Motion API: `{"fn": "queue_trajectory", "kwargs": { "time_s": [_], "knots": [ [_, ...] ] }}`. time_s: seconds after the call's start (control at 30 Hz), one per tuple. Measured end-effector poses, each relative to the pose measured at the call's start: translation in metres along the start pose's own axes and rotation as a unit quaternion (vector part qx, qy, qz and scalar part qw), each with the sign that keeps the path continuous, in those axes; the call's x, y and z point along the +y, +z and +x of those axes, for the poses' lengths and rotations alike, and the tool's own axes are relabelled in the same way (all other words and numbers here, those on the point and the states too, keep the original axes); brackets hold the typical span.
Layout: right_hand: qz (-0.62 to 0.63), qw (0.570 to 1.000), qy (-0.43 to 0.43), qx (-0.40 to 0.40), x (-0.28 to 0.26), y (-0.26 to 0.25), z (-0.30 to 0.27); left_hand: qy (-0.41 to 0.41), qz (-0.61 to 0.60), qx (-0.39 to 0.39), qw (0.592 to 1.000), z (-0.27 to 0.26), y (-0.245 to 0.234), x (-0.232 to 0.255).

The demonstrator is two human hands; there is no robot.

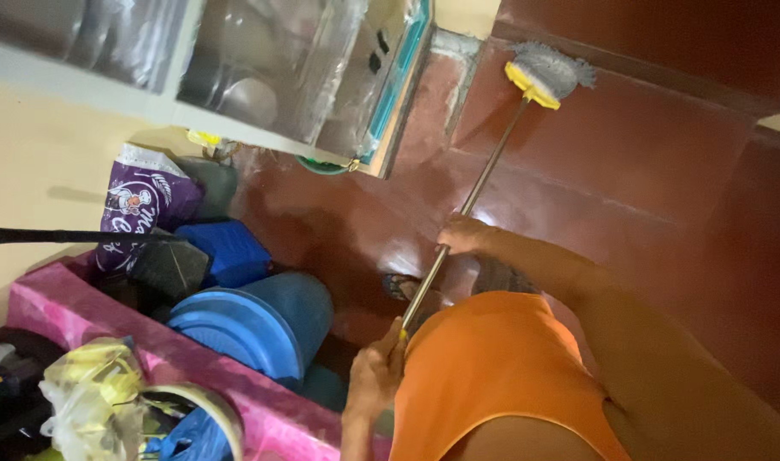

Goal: The person mops a reddish-brown tiled floor using a long-handled mop with a yellow and grey head. They move the mop back and forth across the floor, navigating around a pink-covered table with stacked plastic chairs, a green mat, and a glass display cabinet. The person continues mopping different sections of the room, including near a doorway and under the table.

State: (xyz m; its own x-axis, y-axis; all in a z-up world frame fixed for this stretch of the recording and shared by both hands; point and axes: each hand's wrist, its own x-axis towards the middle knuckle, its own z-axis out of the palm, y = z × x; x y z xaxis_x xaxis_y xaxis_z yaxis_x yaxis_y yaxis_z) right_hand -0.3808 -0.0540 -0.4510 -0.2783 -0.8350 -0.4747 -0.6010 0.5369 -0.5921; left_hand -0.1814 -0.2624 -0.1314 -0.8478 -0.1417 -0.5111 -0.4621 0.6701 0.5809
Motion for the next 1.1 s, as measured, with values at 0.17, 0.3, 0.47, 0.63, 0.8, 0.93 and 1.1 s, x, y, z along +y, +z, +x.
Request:
{"fn": "queue_trajectory", "kwargs": {
  "time_s": [0.17,0.3,0.47,0.63,0.8,0.93,1.1],
  "knots": [
    [-0.001,0.998,0.009,-0.066,-0.069,0.044,0.043,-0.05,0.02,-0.018,0.998,-0.037,-0.038,-0.062],
    [0.093,0.989,0.036,-0.106,-0.131,0.068,0.073,-0.027,0.035,0.011,0.999,-0.072,-0.061,-0.124],
    [-0.028,0.986,-0.143,0.084,-0.211,0.096,0.085,-0.053,0.016,0.014,0.998,-0.114,-0.079,-0.186],
    [0.014,0.972,-0.197,0.131,-0.212,0.094,0.086,-0.05,0.001,0.023,0.999,-0.113,-0.074,-0.192],
    [0.028,0.969,-0.208,0.13,-0.159,0.065,0.08,-0.02,0.012,0.029,0.999,-0.086,-0.073,-0.158],
    [0.043,0.995,-0.069,0.052,-0.098,0.031,0.074,-0.05,0.056,0.006,0.997,-0.036,-0.063,-0.085],
    [-0.014,0.996,0.034,0.085,-0.012,-0.023,0.05,0.007,0.044,-0.012,0.999,0.044,-0.036,-0.018]
  ]
}}
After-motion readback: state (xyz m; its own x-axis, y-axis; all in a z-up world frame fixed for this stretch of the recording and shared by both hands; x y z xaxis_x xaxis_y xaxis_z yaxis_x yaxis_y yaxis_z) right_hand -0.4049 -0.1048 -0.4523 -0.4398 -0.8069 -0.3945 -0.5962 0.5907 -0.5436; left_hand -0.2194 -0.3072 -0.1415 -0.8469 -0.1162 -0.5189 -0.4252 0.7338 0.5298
